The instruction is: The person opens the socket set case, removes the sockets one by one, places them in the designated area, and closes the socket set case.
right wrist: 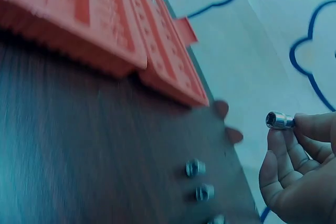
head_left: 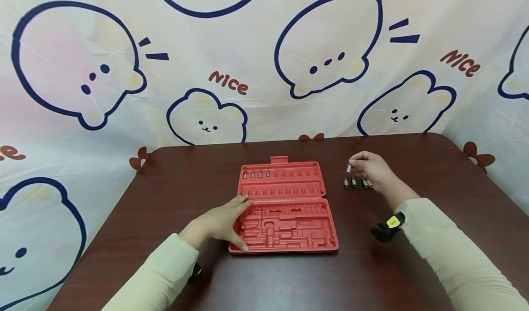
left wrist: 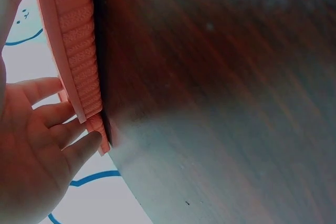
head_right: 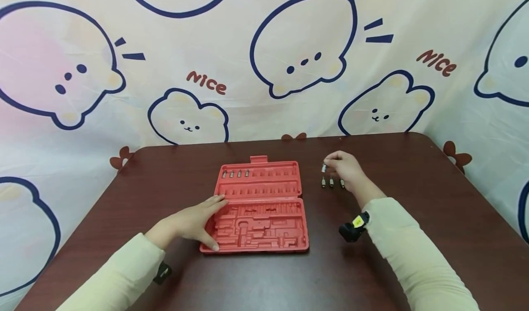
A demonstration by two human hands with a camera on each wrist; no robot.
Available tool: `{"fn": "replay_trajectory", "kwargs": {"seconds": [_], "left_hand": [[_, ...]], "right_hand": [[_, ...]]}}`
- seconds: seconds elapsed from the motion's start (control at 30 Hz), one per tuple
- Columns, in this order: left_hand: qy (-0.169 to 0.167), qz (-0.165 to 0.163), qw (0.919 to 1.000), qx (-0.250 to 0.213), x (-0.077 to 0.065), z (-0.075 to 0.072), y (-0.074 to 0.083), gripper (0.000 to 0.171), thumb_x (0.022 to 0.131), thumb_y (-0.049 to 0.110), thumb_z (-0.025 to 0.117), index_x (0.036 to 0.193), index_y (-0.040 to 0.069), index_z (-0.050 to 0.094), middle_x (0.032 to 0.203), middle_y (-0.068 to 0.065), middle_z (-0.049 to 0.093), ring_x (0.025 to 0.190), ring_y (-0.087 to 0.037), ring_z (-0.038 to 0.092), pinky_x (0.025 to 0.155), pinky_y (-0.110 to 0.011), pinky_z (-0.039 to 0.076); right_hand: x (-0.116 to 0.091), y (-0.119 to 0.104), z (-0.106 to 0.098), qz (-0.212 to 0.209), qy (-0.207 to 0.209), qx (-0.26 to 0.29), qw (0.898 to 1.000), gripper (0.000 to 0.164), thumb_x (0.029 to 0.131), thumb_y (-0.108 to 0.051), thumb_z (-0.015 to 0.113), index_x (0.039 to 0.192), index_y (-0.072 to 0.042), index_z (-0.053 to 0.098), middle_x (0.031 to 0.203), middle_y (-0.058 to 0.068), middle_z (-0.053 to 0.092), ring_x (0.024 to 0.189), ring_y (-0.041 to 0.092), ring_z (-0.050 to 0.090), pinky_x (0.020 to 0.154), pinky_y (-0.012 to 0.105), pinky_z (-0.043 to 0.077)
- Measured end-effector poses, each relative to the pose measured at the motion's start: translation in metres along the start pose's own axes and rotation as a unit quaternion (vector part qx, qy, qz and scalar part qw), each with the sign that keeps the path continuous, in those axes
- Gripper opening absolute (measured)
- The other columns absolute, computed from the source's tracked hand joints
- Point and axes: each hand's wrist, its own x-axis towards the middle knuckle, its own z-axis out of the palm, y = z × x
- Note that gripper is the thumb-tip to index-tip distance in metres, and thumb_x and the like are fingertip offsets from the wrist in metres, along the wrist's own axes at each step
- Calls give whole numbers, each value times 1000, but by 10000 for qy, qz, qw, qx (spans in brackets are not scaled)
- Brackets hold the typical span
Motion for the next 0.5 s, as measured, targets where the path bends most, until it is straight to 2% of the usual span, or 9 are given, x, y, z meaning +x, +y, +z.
{"fn": "replay_trajectory", "kwargs": {"seconds": [0.13,0.37,0.5], "left_hand": [[32,-18,10000,18,-2,-2,0,110,49,53,76,137,12,24,142,-7,14,129,-20,7,94,-43,28],[-18,-36,10000,-52,-2,-2,1,110,49,52,76,137,12,24,143,-6,13,129,-20,7,94,-43,27],[-17,-20,10000,-65,-2,-2,2,110,49,52,76,137,12,24,143,-6,13,129,-20,7,94,-43,27]], "right_hand": [[-6,11,-18,-7,66,14,10000,24,90,-19,46,103,2,44,83,-5,50,75,7,52,79,34,41],[-15,39,-46,7,372,-428,9984,24,90,-22,47,101,0,46,81,-8,51,75,6,51,71,28,44],[-17,53,-62,26,594,-500,9970,19,89,-23,48,95,-5,49,78,-10,52,71,4,51,67,25,45]]}}
